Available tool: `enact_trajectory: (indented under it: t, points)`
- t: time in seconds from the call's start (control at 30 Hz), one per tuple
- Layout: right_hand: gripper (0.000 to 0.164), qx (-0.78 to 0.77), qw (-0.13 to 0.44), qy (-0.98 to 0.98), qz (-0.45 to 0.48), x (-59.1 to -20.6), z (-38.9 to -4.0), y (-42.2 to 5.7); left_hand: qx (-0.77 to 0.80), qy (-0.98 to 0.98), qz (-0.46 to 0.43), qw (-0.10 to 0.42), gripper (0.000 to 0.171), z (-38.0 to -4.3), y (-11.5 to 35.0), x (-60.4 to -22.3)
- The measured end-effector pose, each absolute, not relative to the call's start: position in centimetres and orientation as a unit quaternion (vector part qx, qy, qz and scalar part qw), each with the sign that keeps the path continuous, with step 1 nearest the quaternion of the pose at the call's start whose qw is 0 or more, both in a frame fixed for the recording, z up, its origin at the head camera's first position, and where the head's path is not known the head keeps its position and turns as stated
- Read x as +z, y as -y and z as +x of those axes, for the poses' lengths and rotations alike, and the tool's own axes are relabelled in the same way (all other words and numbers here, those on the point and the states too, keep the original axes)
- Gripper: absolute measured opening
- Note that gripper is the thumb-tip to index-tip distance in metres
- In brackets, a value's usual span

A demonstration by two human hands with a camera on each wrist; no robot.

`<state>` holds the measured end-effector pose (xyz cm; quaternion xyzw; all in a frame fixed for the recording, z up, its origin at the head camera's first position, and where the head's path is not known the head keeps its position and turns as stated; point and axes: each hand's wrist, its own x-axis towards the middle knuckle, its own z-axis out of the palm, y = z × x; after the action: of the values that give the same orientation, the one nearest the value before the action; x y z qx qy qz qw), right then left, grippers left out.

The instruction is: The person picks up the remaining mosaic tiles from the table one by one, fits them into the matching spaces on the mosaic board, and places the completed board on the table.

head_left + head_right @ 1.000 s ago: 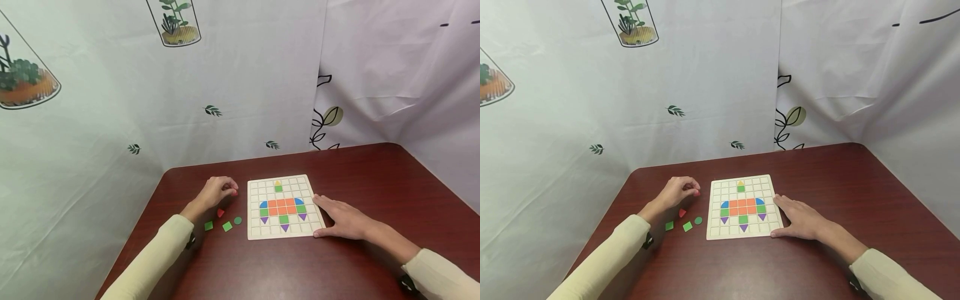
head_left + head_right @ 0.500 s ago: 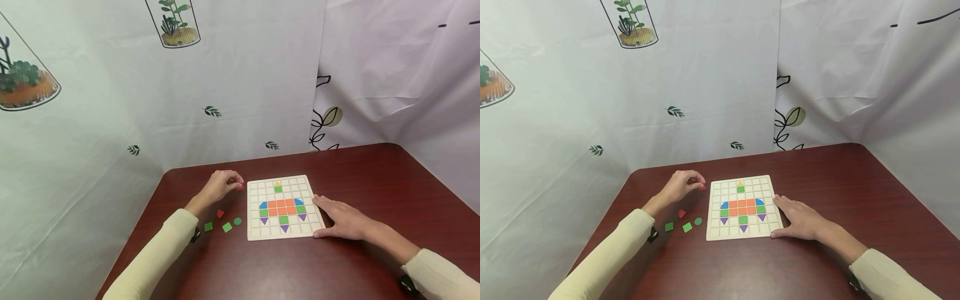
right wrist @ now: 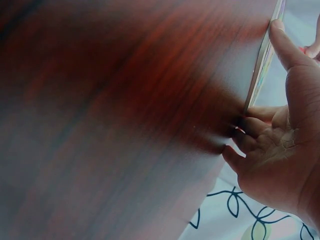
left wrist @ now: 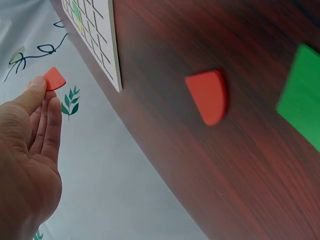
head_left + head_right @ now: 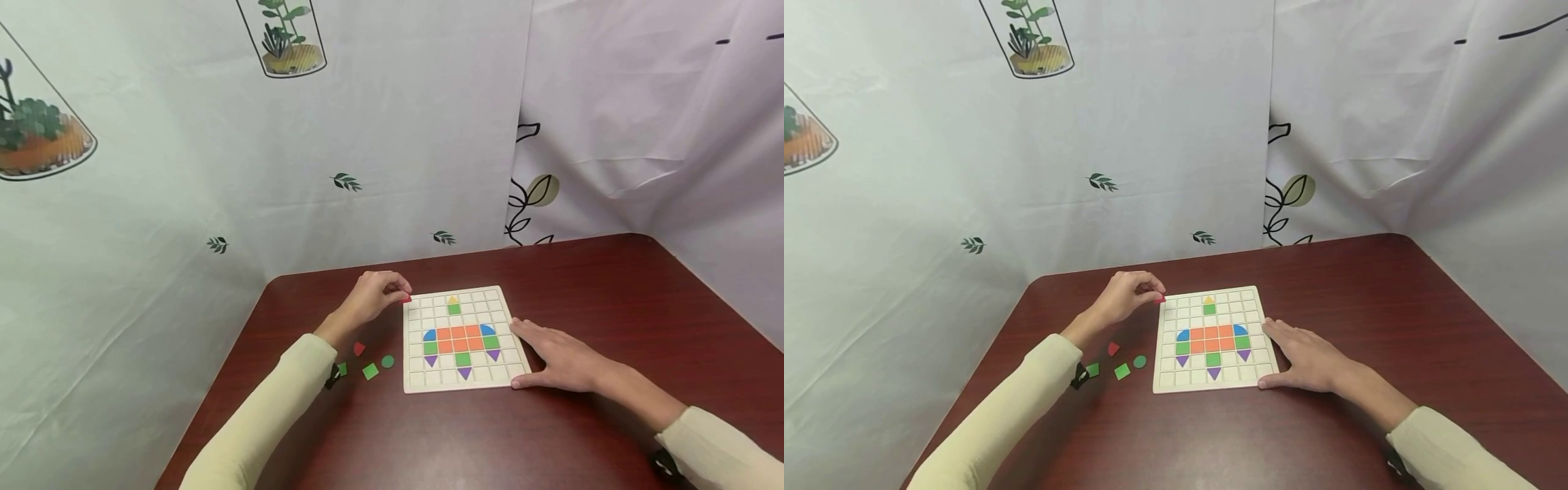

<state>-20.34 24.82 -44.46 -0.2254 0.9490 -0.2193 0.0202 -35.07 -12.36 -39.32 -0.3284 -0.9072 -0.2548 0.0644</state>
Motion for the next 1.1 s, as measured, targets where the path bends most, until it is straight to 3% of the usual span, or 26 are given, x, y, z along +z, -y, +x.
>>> enact_trajectory:
  t: [1.1]
  points:
    - [0.117,-0.221,0.021,-0.949,-0.226,-44.3,-20.4,-24.8,-0.238,0.913,-0.33,-0.009,0.006,-36.2,6.2,-41.3]
